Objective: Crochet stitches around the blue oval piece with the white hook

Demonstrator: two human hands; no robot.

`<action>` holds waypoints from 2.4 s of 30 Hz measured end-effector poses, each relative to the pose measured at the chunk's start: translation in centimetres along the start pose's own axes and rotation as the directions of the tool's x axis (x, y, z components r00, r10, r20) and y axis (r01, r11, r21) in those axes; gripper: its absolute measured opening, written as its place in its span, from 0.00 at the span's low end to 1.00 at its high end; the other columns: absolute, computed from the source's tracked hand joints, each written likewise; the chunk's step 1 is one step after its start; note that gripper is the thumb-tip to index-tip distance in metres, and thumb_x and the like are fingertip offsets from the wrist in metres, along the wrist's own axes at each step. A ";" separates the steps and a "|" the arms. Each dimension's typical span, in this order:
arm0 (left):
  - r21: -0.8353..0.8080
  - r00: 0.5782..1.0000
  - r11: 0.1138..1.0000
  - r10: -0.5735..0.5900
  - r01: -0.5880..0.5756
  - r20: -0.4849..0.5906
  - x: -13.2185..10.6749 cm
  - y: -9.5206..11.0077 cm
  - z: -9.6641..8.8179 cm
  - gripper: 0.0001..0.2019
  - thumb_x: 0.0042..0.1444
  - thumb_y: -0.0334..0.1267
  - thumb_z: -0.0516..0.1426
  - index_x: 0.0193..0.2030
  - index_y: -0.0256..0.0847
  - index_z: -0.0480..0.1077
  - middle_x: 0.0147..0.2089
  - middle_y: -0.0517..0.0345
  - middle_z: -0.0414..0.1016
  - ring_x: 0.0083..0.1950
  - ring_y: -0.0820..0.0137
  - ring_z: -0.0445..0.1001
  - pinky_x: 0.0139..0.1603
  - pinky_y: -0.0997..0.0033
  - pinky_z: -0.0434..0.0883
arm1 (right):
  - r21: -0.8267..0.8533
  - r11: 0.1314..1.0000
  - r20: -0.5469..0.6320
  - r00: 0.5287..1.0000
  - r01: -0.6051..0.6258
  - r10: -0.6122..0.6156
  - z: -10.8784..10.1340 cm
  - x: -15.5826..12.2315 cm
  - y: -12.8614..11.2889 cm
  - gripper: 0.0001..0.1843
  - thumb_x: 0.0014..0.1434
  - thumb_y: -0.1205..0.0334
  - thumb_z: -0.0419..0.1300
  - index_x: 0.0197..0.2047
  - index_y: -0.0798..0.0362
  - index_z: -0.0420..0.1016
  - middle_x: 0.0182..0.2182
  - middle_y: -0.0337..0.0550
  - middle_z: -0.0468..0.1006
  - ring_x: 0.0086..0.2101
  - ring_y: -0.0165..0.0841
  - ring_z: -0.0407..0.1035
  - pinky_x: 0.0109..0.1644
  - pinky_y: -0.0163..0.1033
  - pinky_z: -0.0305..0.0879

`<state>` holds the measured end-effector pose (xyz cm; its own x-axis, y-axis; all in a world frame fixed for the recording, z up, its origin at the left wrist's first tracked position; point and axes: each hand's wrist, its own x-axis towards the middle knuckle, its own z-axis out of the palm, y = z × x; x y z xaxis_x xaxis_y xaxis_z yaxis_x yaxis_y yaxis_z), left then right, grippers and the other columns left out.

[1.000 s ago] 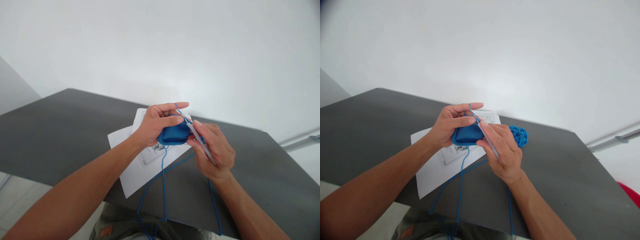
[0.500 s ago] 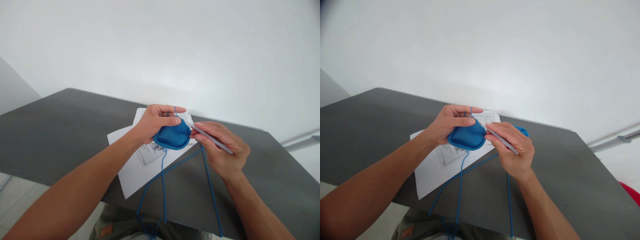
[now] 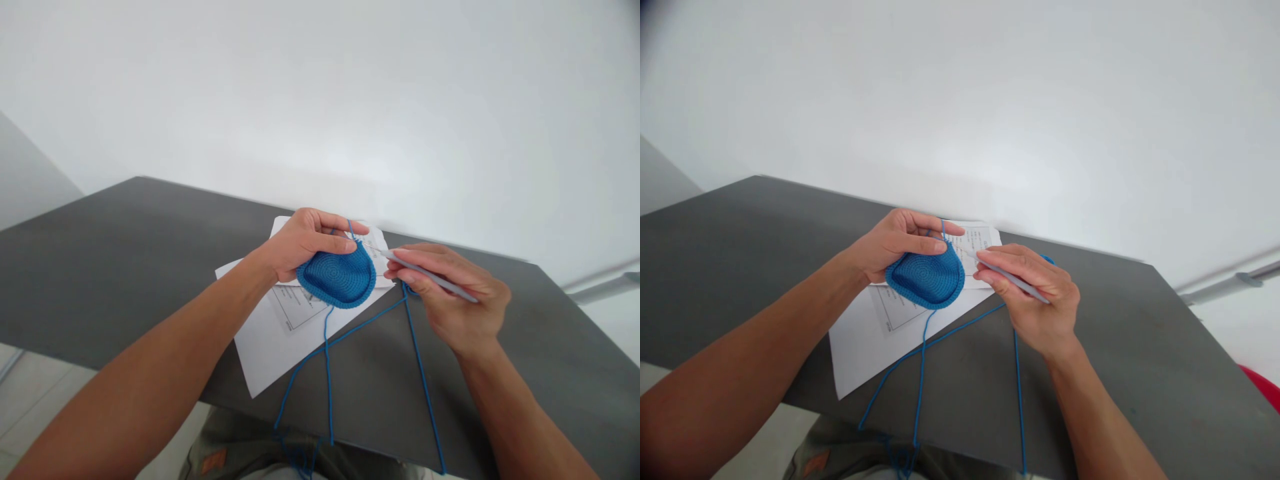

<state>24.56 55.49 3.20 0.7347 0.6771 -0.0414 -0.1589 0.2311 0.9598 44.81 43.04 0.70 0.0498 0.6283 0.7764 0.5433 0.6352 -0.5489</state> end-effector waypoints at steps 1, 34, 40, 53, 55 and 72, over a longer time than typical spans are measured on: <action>0.003 1.000 1.000 -0.003 0.003 0.001 0.0 0.0 -0.1 0.18 0.45 0.29 0.73 0.45 0.33 0.84 0.27 0.60 0.77 0.27 0.75 0.74 0.28 0.76 0.69 | 0.001 1.000 0.002 1.000 -0.004 0.004 -0.1 0.0 0.1 0.19 0.60 0.73 0.70 0.51 0.42 0.86 0.40 0.42 0.87 0.38 0.38 0.82 0.41 0.45 0.81; 0.198 0.994 0.975 -0.106 0.100 0.022 0.2 0.6 -1.4 0.10 0.41 0.28 0.73 0.34 0.34 0.85 0.27 0.53 0.82 0.25 0.73 0.74 0.24 0.76 0.71 | -0.105 0.975 0.253 0.953 0.197 -0.165 -1.2 0.7 0.2 0.20 0.62 0.71 0.69 0.55 0.42 0.83 0.43 0.44 0.87 0.41 0.39 0.83 0.43 0.44 0.82; 0.274 0.992 0.955 -0.123 0.111 0.027 0.2 0.7 -1.7 0.13 0.41 0.30 0.73 0.37 0.35 0.86 0.27 0.54 0.80 0.25 0.74 0.73 0.24 0.78 0.68 | -0.067 0.981 0.296 0.942 0.184 -0.156 -1.7 0.8 0.2 0.22 0.61 0.71 0.69 0.56 0.41 0.83 0.43 0.44 0.87 0.42 0.39 0.83 0.44 0.44 0.82; 0.270 0.986 0.955 -0.149 0.124 0.074 0.3 0.8 -1.8 0.09 0.44 0.29 0.72 0.35 0.36 0.86 0.28 0.54 0.81 0.26 0.74 0.73 0.24 0.80 0.69 | -0.037 0.993 0.298 0.950 0.114 -0.098 -1.8 0.9 0.2 0.21 0.61 0.73 0.69 0.54 0.42 0.84 0.43 0.43 0.87 0.41 0.37 0.82 0.42 0.41 0.81; 0.282 0.986 0.950 -0.156 0.132 0.062 0.4 0.7 -1.9 0.09 0.43 0.30 0.73 0.35 0.35 0.86 0.28 0.53 0.81 0.27 0.74 0.74 0.26 0.80 0.71 | -0.050 0.991 0.330 0.938 0.127 -0.104 -2.0 0.9 0.2 0.21 0.61 0.73 0.69 0.55 0.44 0.83 0.44 0.44 0.87 0.42 0.36 0.82 0.43 0.41 0.81; 0.346 0.975 0.925 -0.200 0.156 0.093 0.3 0.6 -2.1 0.08 0.42 0.30 0.74 0.31 0.35 0.85 0.33 0.50 0.85 0.30 0.73 0.76 0.29 0.79 0.71 | 0.070 0.985 0.267 0.954 -0.160 0.136 -2.5 0.7 -0.1 0.13 0.59 0.65 0.73 0.46 0.40 0.88 0.39 0.42 0.88 0.36 0.37 0.82 0.39 0.40 0.81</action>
<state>23.27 57.30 3.18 0.8098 0.5493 -0.2062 0.1957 0.0783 0.9775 46.84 42.30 2.11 -0.1020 0.8056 0.5836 0.4680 0.5565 -0.6865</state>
